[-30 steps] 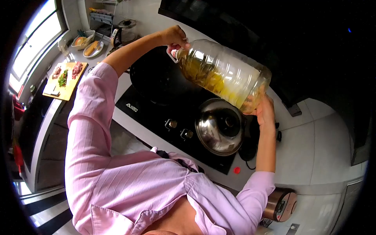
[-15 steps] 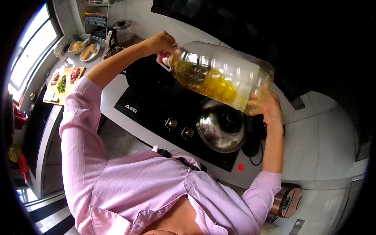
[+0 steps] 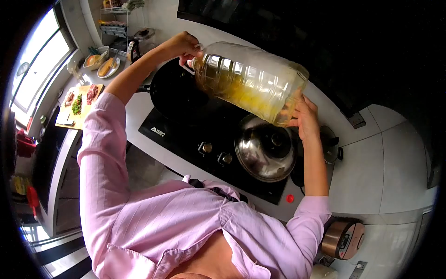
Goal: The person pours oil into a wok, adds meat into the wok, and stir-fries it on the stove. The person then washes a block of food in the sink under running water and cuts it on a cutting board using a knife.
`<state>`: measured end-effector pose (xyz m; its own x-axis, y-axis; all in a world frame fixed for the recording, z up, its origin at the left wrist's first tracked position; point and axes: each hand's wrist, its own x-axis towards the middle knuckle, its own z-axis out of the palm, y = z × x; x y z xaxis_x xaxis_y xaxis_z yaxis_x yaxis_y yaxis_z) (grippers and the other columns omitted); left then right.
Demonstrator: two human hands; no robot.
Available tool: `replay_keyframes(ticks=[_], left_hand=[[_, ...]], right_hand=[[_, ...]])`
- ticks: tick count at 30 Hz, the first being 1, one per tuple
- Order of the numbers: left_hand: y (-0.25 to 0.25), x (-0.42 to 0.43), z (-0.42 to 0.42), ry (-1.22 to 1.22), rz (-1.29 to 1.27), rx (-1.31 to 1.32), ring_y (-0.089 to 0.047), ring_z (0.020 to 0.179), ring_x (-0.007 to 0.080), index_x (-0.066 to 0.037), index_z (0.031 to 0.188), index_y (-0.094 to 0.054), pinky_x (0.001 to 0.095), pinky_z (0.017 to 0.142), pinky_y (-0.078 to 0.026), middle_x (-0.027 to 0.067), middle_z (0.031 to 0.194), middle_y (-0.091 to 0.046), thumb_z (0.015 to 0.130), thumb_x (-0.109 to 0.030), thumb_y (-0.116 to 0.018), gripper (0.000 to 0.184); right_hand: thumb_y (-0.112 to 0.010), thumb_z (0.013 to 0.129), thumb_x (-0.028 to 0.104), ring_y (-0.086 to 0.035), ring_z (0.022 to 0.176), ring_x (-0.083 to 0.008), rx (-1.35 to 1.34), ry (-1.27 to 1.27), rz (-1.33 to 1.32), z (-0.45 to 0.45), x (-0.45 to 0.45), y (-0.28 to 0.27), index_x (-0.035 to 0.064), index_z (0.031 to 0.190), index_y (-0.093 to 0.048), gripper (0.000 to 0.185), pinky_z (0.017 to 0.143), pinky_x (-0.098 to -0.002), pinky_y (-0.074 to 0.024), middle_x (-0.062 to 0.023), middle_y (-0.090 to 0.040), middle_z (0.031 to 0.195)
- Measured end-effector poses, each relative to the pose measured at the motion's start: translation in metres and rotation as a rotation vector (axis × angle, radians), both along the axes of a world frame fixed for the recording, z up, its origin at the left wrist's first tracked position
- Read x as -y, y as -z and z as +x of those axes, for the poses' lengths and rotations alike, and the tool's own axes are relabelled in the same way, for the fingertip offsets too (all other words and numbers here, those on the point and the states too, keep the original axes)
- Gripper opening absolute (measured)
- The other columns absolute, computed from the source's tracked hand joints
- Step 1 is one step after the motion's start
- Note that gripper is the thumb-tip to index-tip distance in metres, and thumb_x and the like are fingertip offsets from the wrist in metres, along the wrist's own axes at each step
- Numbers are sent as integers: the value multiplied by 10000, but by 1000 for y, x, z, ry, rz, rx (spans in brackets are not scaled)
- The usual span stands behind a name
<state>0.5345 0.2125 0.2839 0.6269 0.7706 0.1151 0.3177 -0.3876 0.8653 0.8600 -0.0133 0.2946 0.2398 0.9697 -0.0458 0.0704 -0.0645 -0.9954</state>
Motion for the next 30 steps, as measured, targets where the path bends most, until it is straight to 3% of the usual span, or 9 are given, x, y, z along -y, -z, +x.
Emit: replay_keyframes(ticks=[7, 10, 13, 16, 22, 24, 26, 28, 30], left_hand=[[-8, 4, 34, 95, 67, 6, -473, 329, 132, 30, 608, -584, 246, 319, -388, 60, 454, -490, 696, -192, -711, 270], [-24, 18, 46, 67, 116, -32, -444, 326, 124, 26, 581, -570, 257, 315, -368, 52, 446, -473, 686, -206, -719, 295], [-44, 32, 54, 102, 201, -16, -408, 322, 112, 23, 582, -575, 264, 310, -342, 43, 442, -458, 690, -249, -717, 325], [-73, 59, 61, -49, 241, -14, -376, 316, 100, 11, 581, -575, 257, 305, -312, 32, 436, -441, 704, -286, -703, 346], [-76, 63, 58, -56, 185, 107, -375, 342, 74, -13, 609, -586, 226, 335, -285, 11, 434, -433, 797, -257, -598, 309], [-56, 45, 61, -78, 426, 55, -399, 369, 81, -8, 598, -575, 233, 372, -326, 16, 442, -447, 797, -252, -598, 315], [-51, 68, 56, 20, 540, 29, -496, 411, 143, 11, 655, -610, 274, 465, -434, 89, 501, -520, 784, -193, -586, 243], [-42, 58, 53, -19, 182, 251, -465, 420, 129, 22, 664, -606, 270, 470, -411, 89, 503, -510, 779, -196, -592, 247], [-31, 70, 50, 1, 276, 133, -443, 443, 96, 20, 672, -612, 250, 452, -379, 55, 515, -510, 788, -197, -597, 247]], right_hand=[[-494, 831, 463, -624, 765, -254, -28, 28, 7, 28, 20, 6, 11, 1158, -440, 560, 554, -338, -545, -157, -572, 976], [-427, 857, 486, -604, 782, -284, -183, 45, 5, 33, 36, 25, 13, 1165, -404, 565, 573, -353, -521, -185, -552, 988], [-362, 836, 565, -575, 884, -329, -452, 28, -46, 41, 52, 69, 3, 1197, -381, 668, 591, -464, -528, -214, -519, 1057], [-360, 824, 580, -558, 926, -339, -692, 90, -112, 2, 69, 80, 90, 1223, -399, 633, 554, -527, -515, -162, -510, 1136], [-380, 806, 588, -544, 970, -337, -963, 101, -125, -42, 84, 123, 167, 1246, -391, 609, 589, -523, -524, -112, -486, 1196], [-401, 796, 592, -534, 977, -370, -1029, 75, -125, -47, 88, 141, 154, 1258, -378, 637, 599, -518, -526, -123, -480, 1202], [-469, 767, 587, -548, 970, -317, -1099, -16, -160, -53, 90, 152, 170, 1241, -391, 636, 580, -510, -532, -86, -499, 1181], [-480, 757, 594, -560, 945, -318, -1108, -50, -96, -55, 90, 166, 147, 1239, -393, 663, 556, -493, -539, -100, -506, 1166], [-424, 771, 612, -528, 940, -440, -1163, -88, -166, -59, 92, 174, 123, 1270, -363, 701, 570, -442, -547, -167, -483, 1184]])
